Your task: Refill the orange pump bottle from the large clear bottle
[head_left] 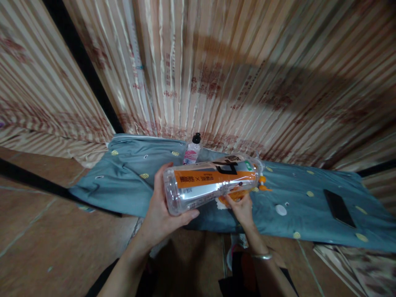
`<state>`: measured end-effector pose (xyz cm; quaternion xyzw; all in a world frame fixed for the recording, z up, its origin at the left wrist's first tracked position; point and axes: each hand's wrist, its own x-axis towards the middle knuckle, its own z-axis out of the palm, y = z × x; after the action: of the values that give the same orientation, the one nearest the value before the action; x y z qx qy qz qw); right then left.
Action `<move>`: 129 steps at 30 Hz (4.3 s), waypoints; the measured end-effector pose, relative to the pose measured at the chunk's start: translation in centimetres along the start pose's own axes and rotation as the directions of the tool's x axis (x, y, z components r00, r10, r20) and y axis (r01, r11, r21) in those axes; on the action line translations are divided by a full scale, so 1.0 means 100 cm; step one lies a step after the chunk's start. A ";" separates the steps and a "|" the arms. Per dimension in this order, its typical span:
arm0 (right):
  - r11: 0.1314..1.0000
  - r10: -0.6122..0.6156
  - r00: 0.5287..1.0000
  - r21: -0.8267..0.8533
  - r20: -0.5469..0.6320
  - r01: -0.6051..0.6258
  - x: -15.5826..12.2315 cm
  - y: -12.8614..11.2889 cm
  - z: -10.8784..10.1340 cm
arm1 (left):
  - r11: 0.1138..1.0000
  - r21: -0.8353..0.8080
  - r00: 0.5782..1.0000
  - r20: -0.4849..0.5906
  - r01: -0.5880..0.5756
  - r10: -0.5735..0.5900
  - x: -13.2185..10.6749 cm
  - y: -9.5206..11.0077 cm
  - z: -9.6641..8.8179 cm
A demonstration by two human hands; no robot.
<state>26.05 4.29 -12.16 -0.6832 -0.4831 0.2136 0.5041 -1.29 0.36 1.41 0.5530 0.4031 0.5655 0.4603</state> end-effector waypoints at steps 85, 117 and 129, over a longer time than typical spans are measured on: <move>1.000 0.023 0.999 -0.007 0.037 -0.023 0.001 -0.005 -0.001 | 0.999 0.033 1.000 -0.018 0.002 -0.001 -0.002 0.001 -0.001; 0.999 0.037 0.999 -0.007 0.032 -0.036 0.001 -0.005 -0.001 | 0.999 0.028 1.000 -0.013 -0.018 0.019 -0.001 0.001 -0.001; 1.000 0.024 0.999 -0.006 0.029 -0.024 0.002 -0.004 -0.001 | 1.000 0.021 1.000 -0.031 -0.005 0.006 -0.002 -0.001 -0.001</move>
<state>26.03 4.40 -11.75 -0.6871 -0.4829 0.2283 0.4925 -1.40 0.23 1.30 0.5501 0.4147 0.5710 0.4465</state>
